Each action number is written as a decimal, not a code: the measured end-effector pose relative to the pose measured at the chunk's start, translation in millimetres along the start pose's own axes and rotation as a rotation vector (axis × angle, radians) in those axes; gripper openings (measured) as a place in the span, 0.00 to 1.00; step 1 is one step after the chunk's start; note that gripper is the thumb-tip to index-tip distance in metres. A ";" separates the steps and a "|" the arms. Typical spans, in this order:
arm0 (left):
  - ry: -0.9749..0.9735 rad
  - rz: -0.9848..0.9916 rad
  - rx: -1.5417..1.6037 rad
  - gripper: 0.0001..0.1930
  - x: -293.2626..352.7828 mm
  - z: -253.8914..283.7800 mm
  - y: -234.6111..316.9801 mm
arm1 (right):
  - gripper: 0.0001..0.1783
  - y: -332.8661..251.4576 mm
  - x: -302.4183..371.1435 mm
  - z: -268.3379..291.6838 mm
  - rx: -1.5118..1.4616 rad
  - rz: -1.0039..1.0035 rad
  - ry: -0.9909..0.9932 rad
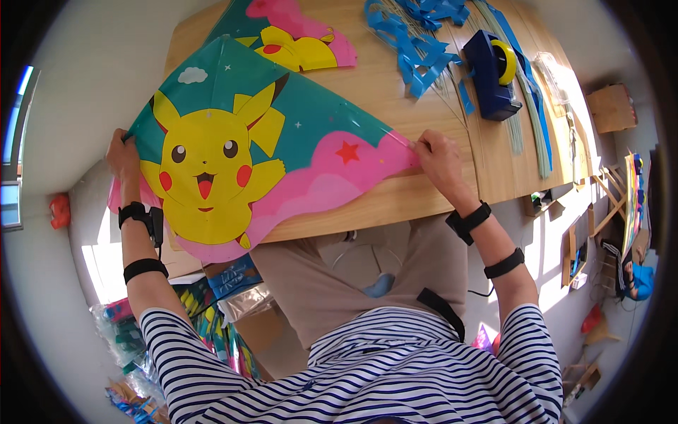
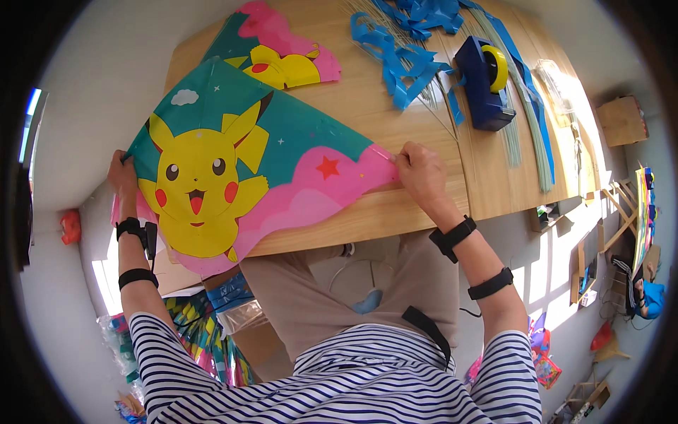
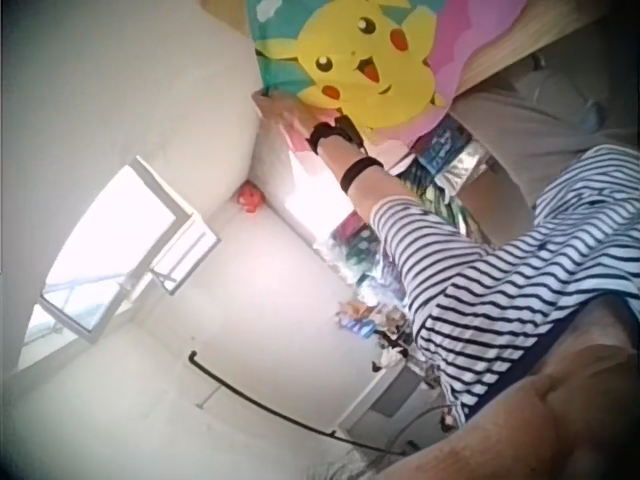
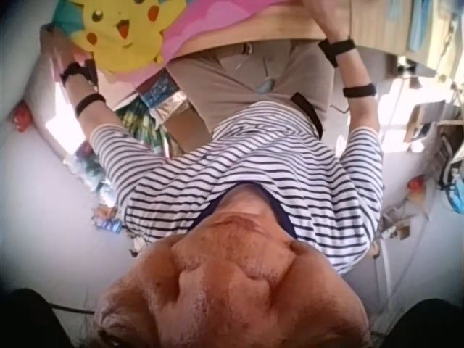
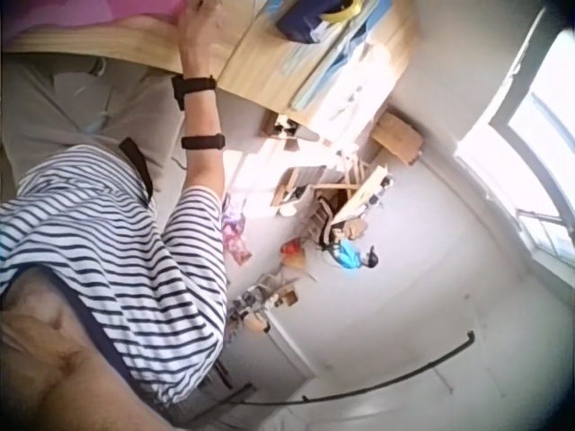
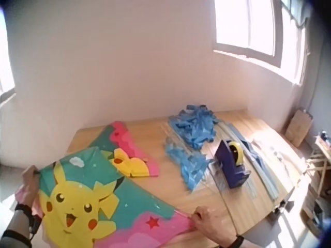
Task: Assembling and taping a Pikachu-themed kite on a wooden table.
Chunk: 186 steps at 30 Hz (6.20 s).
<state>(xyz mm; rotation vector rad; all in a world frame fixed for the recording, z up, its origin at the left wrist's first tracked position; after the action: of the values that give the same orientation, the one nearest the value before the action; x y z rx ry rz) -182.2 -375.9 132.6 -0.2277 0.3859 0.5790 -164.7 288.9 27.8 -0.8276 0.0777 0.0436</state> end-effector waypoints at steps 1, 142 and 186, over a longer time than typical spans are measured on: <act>0.004 -0.005 -0.002 0.09 -1.0 -3.3 2.1 | 0.13 -0.6 0.7 -1.9 0.006 0.000 0.002; -0.033 -0.347 0.301 0.37 274.1 20.7 123.0 | 0.14 -65.8 247.4 57.3 -0.880 -0.657 -1.100; -0.120 -0.999 0.273 0.30 260.8 59.4 358.7 | 0.05 -33.1 116.3 -30.0 0.047 0.444 -0.243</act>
<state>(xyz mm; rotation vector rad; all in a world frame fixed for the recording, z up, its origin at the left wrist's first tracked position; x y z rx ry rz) -169.3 62.0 41.7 -0.0982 0.1892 -0.4410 -48.1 245.4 21.9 -0.7406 0.0322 0.5570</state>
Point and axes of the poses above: each hand's wrist, its own x-axis away from the middle knuckle, its own z-axis out of the back of the hand, y = z × x, the point moved 5 cm from there along -x, towards the middle knuckle, and after that the axes turned 11 degrees about -x, right-handed, at the moved point
